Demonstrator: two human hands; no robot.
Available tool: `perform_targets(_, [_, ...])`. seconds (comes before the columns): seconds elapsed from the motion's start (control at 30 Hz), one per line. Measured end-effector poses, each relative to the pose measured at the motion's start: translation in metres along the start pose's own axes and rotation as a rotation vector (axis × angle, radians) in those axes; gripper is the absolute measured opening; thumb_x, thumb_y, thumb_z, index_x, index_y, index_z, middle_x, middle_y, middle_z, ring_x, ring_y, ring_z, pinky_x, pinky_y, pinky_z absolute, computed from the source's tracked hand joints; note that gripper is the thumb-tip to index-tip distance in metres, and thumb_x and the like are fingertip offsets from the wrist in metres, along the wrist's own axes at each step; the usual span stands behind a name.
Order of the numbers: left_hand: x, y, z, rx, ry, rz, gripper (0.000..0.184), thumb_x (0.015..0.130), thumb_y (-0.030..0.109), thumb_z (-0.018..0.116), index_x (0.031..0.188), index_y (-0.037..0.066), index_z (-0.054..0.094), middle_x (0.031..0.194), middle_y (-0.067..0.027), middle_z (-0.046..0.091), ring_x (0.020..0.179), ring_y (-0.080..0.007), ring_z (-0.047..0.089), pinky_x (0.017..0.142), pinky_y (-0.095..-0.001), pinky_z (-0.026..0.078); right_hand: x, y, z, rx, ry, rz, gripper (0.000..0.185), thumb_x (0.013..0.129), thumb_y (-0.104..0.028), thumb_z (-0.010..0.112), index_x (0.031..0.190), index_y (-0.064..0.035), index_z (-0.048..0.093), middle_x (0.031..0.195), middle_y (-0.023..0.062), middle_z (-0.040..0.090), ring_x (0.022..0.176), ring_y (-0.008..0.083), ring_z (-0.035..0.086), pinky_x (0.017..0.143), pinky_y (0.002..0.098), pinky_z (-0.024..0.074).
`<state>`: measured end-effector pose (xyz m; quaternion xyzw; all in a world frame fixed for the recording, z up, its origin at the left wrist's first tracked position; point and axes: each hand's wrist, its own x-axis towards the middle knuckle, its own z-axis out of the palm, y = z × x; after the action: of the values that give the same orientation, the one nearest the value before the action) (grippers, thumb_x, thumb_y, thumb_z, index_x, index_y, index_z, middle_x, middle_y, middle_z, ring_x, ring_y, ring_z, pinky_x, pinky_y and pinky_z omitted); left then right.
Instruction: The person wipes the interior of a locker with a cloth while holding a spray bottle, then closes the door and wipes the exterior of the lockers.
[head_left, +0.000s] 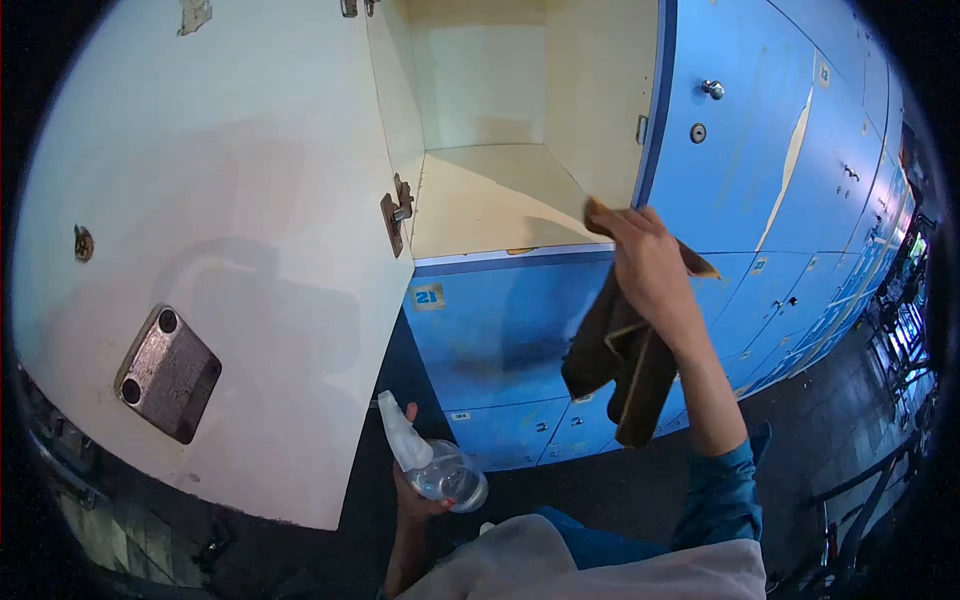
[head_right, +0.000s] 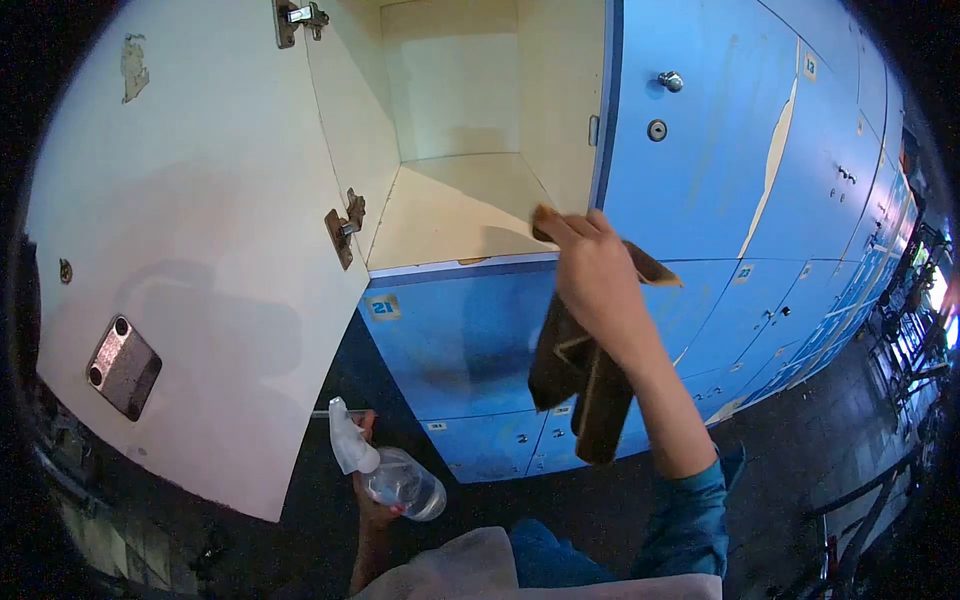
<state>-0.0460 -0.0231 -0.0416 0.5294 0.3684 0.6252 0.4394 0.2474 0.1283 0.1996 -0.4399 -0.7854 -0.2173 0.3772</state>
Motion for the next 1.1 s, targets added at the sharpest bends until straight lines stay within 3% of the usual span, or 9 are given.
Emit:
perform_targets(0.1, [-0.021, -0.039, -0.02, 0.161, 0.077, 0.079, 0.123, 0.05, 0.065, 0.081, 0.137, 0.0, 0.024, 0.124, -0.0148, 0.045, 0.101, -0.0237, 0.057, 0.082, -0.0367, 0.051, 0.042, -0.028, 0.011, 0.096, 0.15, -0.19, 0.034, 0.069, 0.006, 0.049, 0.1, 0.0002, 0.061, 0.088, 0.0159, 0.062, 0.088, 0.0329, 0.055, 0.081, 0.04, 0.0462])
perform_targets(0.17, [-0.016, -0.034, -0.017, 0.193, 0.127, 0.208, 0.113, 0.055, 0.062, 0.079, 0.136, 0.001, 0.029, 0.121, -0.0137, 0.049, 0.099, -0.0239, 0.057, 0.081, -0.0364, 0.051, 0.069, -0.037, 0.037, 0.175, 0.019, -0.157, 0.041, 0.071, 0.009, 0.044, 0.108, 0.0017, 0.06, 0.104, 0.0178, 0.063, 0.097, 0.0359, 0.054, 0.088, 0.0413, 0.0448])
perform_targets(0.27, [0.005, 0.014, 0.012, 0.116, 0.166, 0.378, 0.092, 0.069, 0.054, 0.075, 0.135, 0.003, 0.036, 0.122, -0.0132, 0.05, 0.1, -0.0236, 0.056, 0.079, -0.0361, 0.052, 0.09, -0.047, 0.093, 0.211, -0.234, -0.127, 0.04, 0.072, 0.006, 0.045, 0.109, 0.0008, 0.061, 0.106, 0.0187, 0.062, 0.097, 0.0362, 0.054, 0.088, 0.0422, 0.0451])
perform_targets(0.37, [0.011, 0.034, 0.02, 0.079, 0.175, 0.336, 0.077, 0.077, 0.046, 0.07, 0.135, 0.006, 0.039, 0.129, -0.0139, 0.046, 0.104, -0.0228, 0.054, 0.08, -0.0362, 0.051, 0.09, -0.057, 0.137, 0.233, -0.435, -0.195, 0.035, 0.08, -0.003, 0.045, 0.111, -0.0005, 0.06, 0.104, 0.0209, 0.062, 0.097, 0.038, 0.056, 0.087, 0.0439, 0.0453])
perform_targets(0.53, [0.008, 0.016, 0.018, 0.091, 0.134, 0.236, 0.089, 0.07, 0.052, 0.072, 0.136, 0.005, 0.037, 0.132, -0.0154, 0.043, 0.11, -0.0242, 0.049, 0.085, -0.0374, 0.047, 0.104, -0.053, 0.166, 0.3, -0.634, -0.134, 0.034, 0.087, -0.014, 0.043, 0.115, -0.0013, 0.058, 0.106, 0.0218, 0.062, 0.1, 0.0378, 0.057, 0.088, 0.0455, 0.0446])
perform_targets(0.63, [0.01, 0.007, 0.02, 0.103, 0.091, 0.193, 0.096, 0.065, 0.055, 0.074, 0.137, 0.004, 0.036, 0.134, -0.0163, 0.04, 0.114, -0.025, 0.046, 0.088, -0.038, 0.045, 0.106, -0.046, 0.171, 0.339, -0.537, -0.127, 0.034, 0.082, -0.011, 0.044, 0.111, -0.0063, 0.061, 0.108, 0.02, 0.062, 0.1, 0.0358, 0.06, 0.087, 0.0447, 0.0474])
perform_targets(0.73, [0.014, 0.0, 0.023, 0.121, 0.047, 0.16, 0.103, 0.061, 0.058, 0.075, 0.138, 0.004, 0.034, 0.136, -0.0172, 0.038, 0.118, -0.0257, 0.044, 0.091, -0.0387, 0.043, 0.113, -0.026, 0.189, 0.304, -0.544, -0.124, 0.035, 0.088, -0.017, 0.043, 0.118, -0.0052, 0.057, 0.114, 0.0185, 0.06, 0.101, 0.0371, 0.057, 0.089, 0.0452, 0.0446])
perform_targets(1.0, [0.025, -0.014, 0.035, 0.147, -0.018, 0.111, 0.122, 0.048, 0.067, 0.08, 0.14, 0.002, 0.031, 0.142, -0.0197, 0.032, 0.129, -0.0279, 0.036, 0.099, -0.0405, 0.036, 0.121, 0.065, 0.213, 0.126, -0.563, 0.191, 0.039, 0.084, -0.019, 0.04, 0.117, -0.0058, 0.058, 0.121, 0.0173, 0.058, 0.11, 0.0356, 0.056, 0.093, 0.0447, 0.044])
perform_targets(1.1, [0.022, -0.017, 0.037, 0.102, -0.029, 0.061, 0.121, 0.049, 0.067, 0.079, 0.139, 0.002, 0.032, 0.141, -0.0183, 0.033, 0.126, -0.0271, 0.039, 0.098, -0.0397, 0.038, 0.117, 0.098, 0.219, 0.068, -0.557, 0.316, 0.038, 0.085, -0.019, 0.04, 0.113, -0.0033, 0.06, 0.121, 0.018, 0.058, 0.109, 0.0358, 0.057, 0.093, 0.0442, 0.0439])
